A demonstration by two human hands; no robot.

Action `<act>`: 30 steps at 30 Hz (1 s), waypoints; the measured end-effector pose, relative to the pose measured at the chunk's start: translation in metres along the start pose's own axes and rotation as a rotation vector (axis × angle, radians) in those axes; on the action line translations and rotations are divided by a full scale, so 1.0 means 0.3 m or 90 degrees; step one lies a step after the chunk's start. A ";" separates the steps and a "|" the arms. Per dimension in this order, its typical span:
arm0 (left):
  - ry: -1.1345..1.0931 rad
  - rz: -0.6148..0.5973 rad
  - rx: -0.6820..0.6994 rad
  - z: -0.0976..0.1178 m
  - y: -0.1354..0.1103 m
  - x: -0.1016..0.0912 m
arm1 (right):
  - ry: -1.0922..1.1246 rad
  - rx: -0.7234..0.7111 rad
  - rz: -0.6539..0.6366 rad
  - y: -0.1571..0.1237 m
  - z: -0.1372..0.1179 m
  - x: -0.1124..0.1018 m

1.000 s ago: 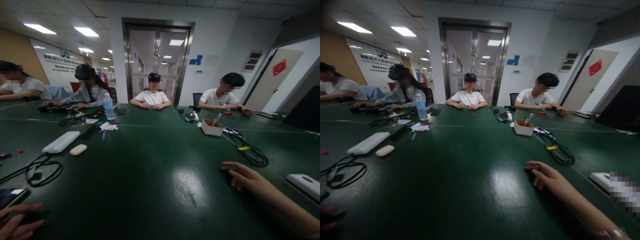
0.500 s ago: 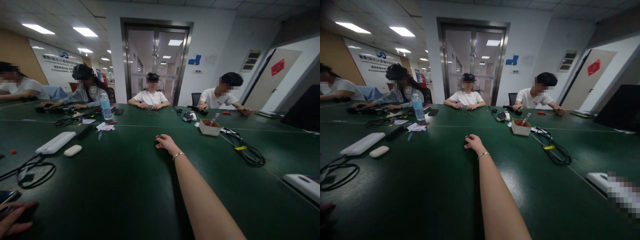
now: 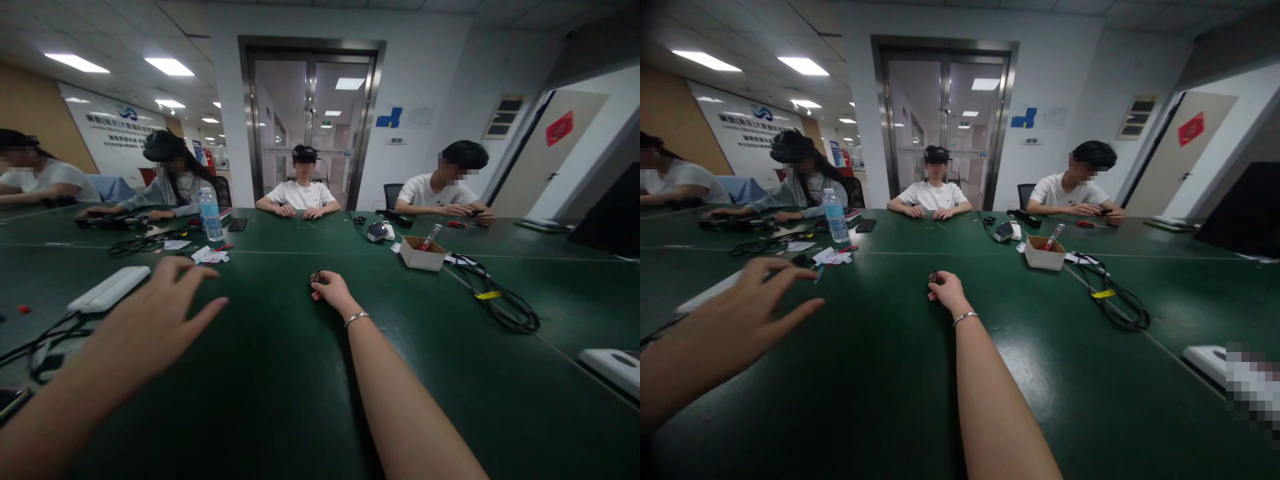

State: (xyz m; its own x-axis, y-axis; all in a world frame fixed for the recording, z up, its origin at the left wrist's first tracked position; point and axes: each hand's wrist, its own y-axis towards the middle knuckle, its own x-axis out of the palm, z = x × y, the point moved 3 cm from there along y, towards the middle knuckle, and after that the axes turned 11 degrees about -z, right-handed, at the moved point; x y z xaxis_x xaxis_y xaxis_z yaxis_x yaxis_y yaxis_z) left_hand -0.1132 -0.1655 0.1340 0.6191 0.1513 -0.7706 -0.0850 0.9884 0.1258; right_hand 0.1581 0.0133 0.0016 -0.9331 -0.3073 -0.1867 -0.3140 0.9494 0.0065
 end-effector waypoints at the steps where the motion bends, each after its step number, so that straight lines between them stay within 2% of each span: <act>1: 0.071 -0.017 0.094 0.061 0.050 0.051 | -0.033 -0.010 0.004 -0.003 -0.002 0.006; 3: 0.125 -0.066 0.277 0.165 0.162 0.183 | -0.104 -0.037 0.017 -0.009 -0.010 0.020; 5: 0.140 -0.092 0.385 0.225 0.269 0.321 | -0.161 -0.068 0.030 -0.013 -0.017 0.032; 8: 0.104 -0.099 0.432 0.232 0.380 0.482 | -0.200 -0.088 0.032 -0.010 -0.021 0.039; 10: 0.040 -0.121 0.416 0.199 0.416 0.548 | -0.210 -0.084 0.024 -0.005 -0.022 0.040; 14: -0.135 -0.107 0.314 0.098 0.444 0.596 | -0.245 -0.089 0.019 -0.005 -0.035 0.041; 18: -0.271 -0.163 0.239 0.024 0.469 0.615 | -0.164 -0.031 0.008 -0.006 -0.040 0.034; 24: -0.347 -0.176 0.201 -0.015 0.500 0.635 | 0.096 -0.005 -0.050 -0.015 -0.047 0.004; 30: -0.385 -0.197 0.171 -0.023 0.507 0.647 | 0.206 -0.003 -0.048 -0.023 -0.050 -0.015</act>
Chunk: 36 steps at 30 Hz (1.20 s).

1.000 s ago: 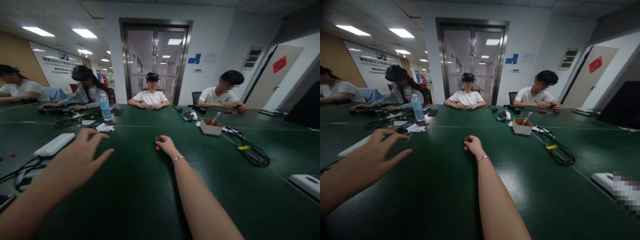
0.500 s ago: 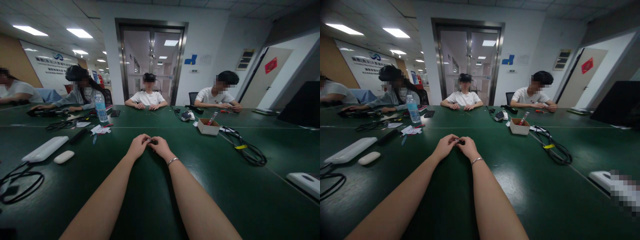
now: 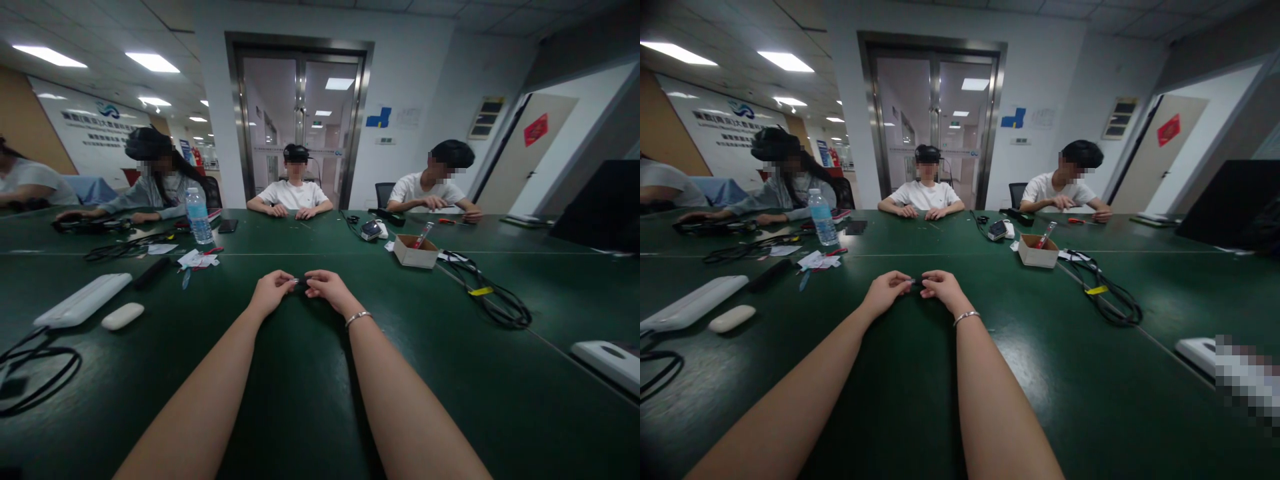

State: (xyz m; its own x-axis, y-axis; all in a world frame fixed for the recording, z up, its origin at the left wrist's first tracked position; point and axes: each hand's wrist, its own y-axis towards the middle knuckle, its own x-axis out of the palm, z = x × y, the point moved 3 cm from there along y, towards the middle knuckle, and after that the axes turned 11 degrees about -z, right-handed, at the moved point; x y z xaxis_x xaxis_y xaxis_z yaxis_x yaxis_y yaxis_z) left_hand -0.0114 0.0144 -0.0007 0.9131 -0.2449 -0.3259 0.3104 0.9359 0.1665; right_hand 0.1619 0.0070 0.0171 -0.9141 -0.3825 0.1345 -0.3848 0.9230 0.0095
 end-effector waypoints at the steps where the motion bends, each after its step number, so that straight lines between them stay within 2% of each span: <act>1: -0.004 0.002 -0.006 0.003 -0.001 0.000 | 0.008 0.002 0.002 0.000 0.001 -0.002; 10: -0.014 -0.006 -0.040 0.044 -0.013 0.007 | 0.063 -0.015 -0.019 -0.002 0.006 -0.011; 15: -0.026 -0.012 -0.037 0.035 -0.003 0.007 | 0.101 -0.015 -0.001 0.005 0.016 -0.020; 22: -0.007 -0.017 -0.045 0.026 0.000 0.004 | 0.115 -0.021 -0.017 0.011 0.024 -0.025; 29: 0.055 -0.011 -0.032 0.001 0.011 -0.006 | 0.113 -0.022 -0.026 0.017 0.031 -0.030; 36: 0.080 -0.013 -0.042 0.014 0.008 -0.002 | 0.102 -0.010 -0.033 0.013 0.025 -0.027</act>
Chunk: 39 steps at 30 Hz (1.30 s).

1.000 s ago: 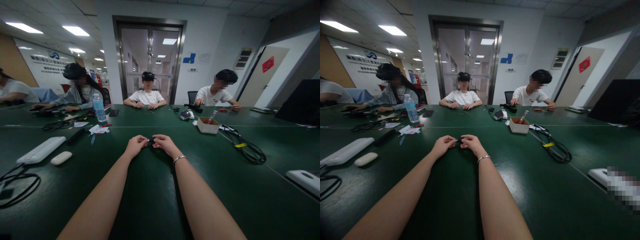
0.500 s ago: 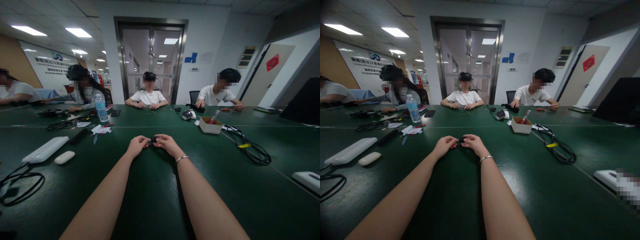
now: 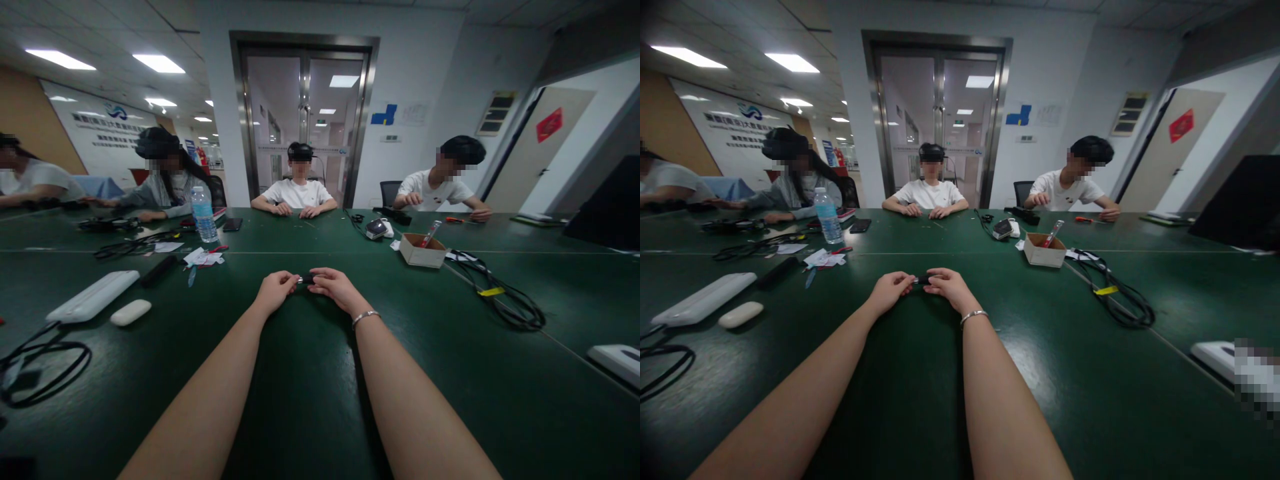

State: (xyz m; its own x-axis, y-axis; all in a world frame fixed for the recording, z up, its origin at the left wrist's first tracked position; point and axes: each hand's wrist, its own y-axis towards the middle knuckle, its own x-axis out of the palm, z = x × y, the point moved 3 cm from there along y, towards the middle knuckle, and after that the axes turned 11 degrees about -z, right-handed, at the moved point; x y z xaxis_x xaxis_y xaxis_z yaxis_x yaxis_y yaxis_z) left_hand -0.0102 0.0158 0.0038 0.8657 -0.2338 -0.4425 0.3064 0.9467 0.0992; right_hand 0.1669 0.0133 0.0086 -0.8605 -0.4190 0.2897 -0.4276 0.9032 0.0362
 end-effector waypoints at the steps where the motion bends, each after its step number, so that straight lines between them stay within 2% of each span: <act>1: 0.005 0.000 0.000 0.000 0.000 0.000 | 0.000 0.002 0.000 -0.001 -0.001 0.001; 9: 0.031 0.006 0.011 -0.019 0.009 0.002 | -0.007 0.004 -0.007 -0.005 -0.006 0.002; 23: 0.022 0.004 -0.012 0.011 -0.009 -0.004 | -0.014 -0.020 -0.055 -0.009 -0.008 0.003; 31: 0.060 0.017 -0.039 0.014 -0.013 -0.008 | -0.017 -0.018 -0.067 -0.014 -0.014 0.009; 39: 0.101 0.031 -0.026 0.030 -0.018 -0.008 | 0.001 -0.018 -0.059 -0.017 -0.018 0.014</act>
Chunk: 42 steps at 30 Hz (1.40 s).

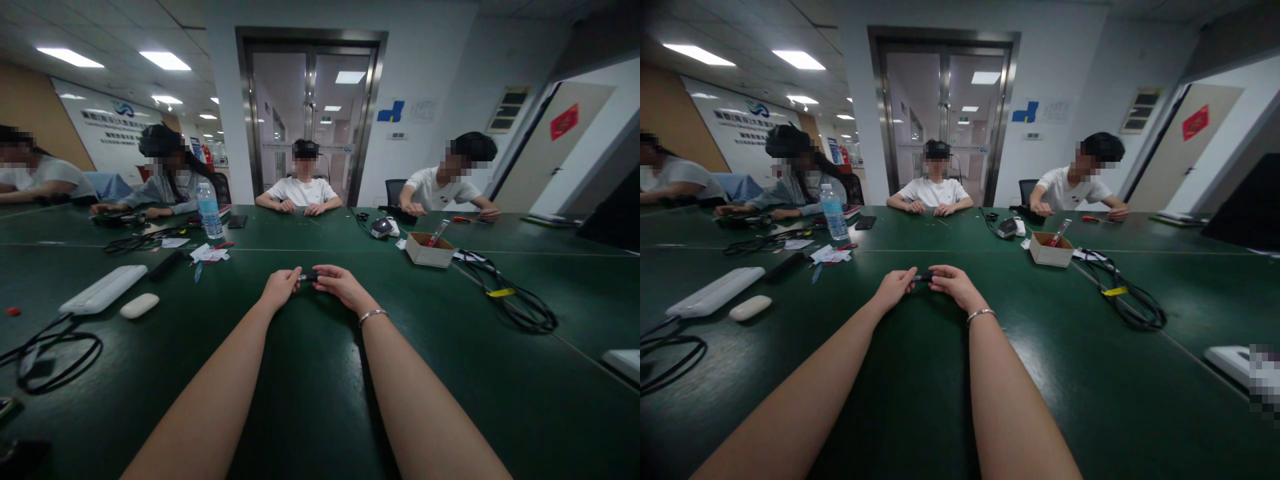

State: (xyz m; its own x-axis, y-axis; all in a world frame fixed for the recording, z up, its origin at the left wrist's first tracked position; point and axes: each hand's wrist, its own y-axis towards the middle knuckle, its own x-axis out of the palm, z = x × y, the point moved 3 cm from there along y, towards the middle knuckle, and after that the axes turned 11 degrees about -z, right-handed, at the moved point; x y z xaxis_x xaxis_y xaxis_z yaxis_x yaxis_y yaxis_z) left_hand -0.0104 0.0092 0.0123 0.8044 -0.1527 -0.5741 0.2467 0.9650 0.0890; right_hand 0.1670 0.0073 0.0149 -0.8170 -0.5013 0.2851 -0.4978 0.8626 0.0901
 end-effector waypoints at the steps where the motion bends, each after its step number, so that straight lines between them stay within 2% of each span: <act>1: -0.001 -0.002 -0.001 0.001 -0.001 0.001 | 0.000 0.001 0.006 0.000 0.000 0.000; 13: -0.049 -0.013 0.038 -0.011 0.003 0.013 | 0.008 0.024 0.062 0.010 0.006 -0.008; 20: -0.087 0.009 0.115 0.016 -0.011 0.007 | 0.024 0.017 0.088 0.013 0.010 -0.013; 26: -0.163 -0.034 0.079 0.005 0.000 0.023 | 0.027 0.014 0.077 0.014 0.010 -0.008; 34: -0.112 0.005 0.147 0.017 -0.009 0.009 | 0.024 0.027 0.075 0.017 0.016 -0.016; 40: -0.172 -0.038 0.130 0.017 -0.007 0.022 | 0.024 0.023 0.079 0.015 0.015 -0.013; 42: -0.154 -0.024 0.139 0.025 -0.010 0.018 | 0.021 0.025 0.076 0.016 0.016 -0.013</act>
State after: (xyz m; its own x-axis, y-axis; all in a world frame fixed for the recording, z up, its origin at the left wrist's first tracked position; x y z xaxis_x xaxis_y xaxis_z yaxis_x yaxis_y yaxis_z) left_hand -0.0027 0.0039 0.0150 0.8909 -0.2591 -0.3731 0.3679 0.8933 0.2582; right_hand 0.1665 0.0131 0.0095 -0.8618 -0.3916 0.3223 -0.4086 0.9126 0.0163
